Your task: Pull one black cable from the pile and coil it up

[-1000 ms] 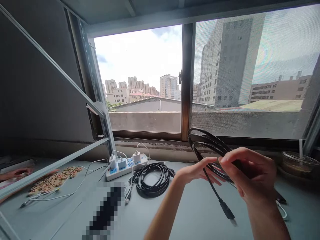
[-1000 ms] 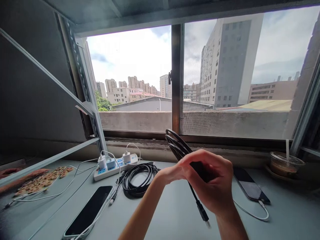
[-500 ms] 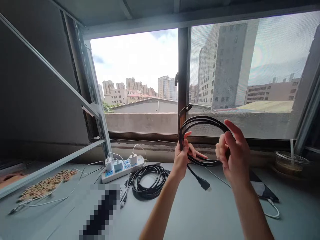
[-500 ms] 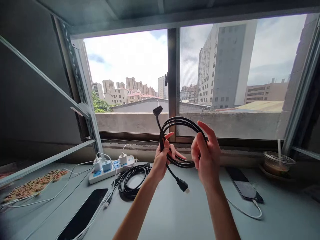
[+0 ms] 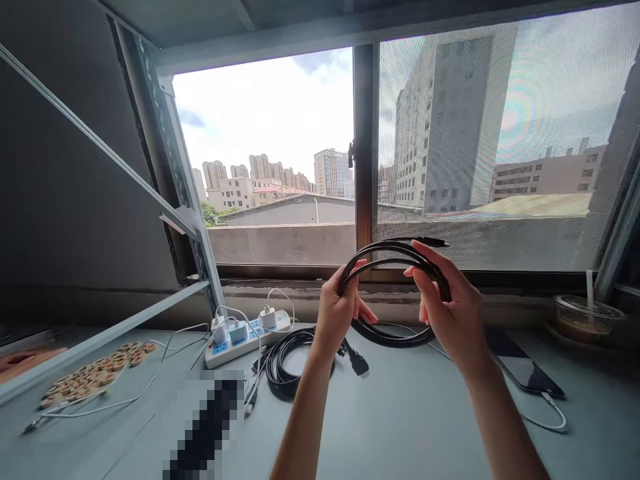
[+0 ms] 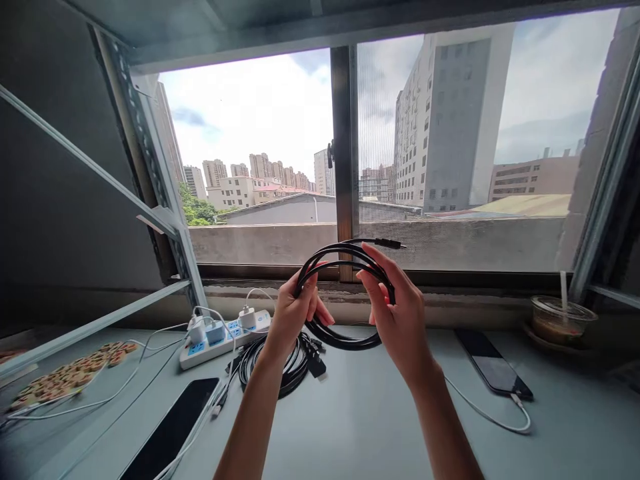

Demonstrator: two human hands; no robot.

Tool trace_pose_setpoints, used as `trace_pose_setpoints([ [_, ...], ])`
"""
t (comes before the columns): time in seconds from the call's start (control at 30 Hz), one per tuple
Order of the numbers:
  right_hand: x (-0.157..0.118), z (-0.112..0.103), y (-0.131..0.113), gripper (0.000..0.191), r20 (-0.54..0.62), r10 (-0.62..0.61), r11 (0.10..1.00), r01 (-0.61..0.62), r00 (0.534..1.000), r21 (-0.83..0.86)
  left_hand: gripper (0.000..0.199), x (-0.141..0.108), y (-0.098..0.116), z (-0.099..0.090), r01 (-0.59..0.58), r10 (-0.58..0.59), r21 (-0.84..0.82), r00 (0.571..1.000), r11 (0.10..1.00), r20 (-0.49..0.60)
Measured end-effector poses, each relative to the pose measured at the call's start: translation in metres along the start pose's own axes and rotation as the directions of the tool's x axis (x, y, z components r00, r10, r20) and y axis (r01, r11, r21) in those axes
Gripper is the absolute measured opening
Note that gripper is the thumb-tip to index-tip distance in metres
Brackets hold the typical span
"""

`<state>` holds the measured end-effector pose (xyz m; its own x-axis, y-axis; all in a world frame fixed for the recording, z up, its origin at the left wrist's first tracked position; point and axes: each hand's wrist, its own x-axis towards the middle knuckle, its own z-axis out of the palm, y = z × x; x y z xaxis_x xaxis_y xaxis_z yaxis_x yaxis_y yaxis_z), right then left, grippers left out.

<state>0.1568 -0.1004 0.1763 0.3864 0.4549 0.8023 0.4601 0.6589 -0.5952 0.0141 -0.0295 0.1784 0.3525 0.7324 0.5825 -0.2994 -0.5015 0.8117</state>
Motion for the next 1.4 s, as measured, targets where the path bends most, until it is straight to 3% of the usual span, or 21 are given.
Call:
trace_pose_setpoints([
  [0.27, 0.002, -0.006, 0.001, 0.037, 0.005, 0.003, 0.999, -0.003, 1.0, -0.037, 0.04, -0.009, 0.012, 0.01, 0.034, -0.034, 0.05, 0.999, 0.998, 0.011],
  [0.5, 0.0, -0.006, 0.004, 0.031, 0.029, 0.025, 0.997, -0.023, 0.999, -0.076, 0.04, -0.017, 0.023, 0.007, 0.063, -0.064, 0.103, 0.998, 0.993, 0.013],
  [0.6, -0.002, -0.004, 0.003, 0.029, -0.009, 0.022, 0.994, -0.023, 1.0, -0.102, 0.046, -0.017, 0.022, 0.006, 0.078, -0.08, 0.06, 0.996, 0.995, 0.028],
  [0.8, -0.006, -0.003, -0.002, 0.024, -0.066, -0.001, 0.99, -0.008, 0.998, -0.141, 0.056, -0.013, 0.018, 0.016, 0.148, -0.154, -0.092, 0.986, 0.985, -0.057],
  [0.97, -0.005, -0.004, -0.004, 0.024, -0.107, -0.04, 0.99, 0.025, 0.993, -0.138, 0.045, -0.01, 0.019, 0.017, 0.066, -0.086, -0.174, 0.991, 0.983, -0.107],
  [1.13, 0.001, 0.002, 0.005, 0.029, -0.118, -0.013, 0.992, -0.003, 0.993, -0.129, 0.044, -0.001, 0.012, 0.009, -0.01, 0.001, -0.107, 0.997, 0.994, -0.082],
  [1.3, 0.009, 0.006, 0.022, 0.042, -0.207, -0.038, 0.963, -0.02, 0.978, -0.27, 0.036, 0.004, 0.008, 0.008, -0.047, 0.039, -0.045, 0.985, 0.998, -0.166],
  [1.4, 0.013, 0.005, 0.029, 0.044, -0.17, -0.031, 0.945, -0.027, 0.985, -0.327, 0.034, 0.004, 0.008, 0.008, -0.076, 0.066, -0.039, 0.975, 0.996, -0.213],
])
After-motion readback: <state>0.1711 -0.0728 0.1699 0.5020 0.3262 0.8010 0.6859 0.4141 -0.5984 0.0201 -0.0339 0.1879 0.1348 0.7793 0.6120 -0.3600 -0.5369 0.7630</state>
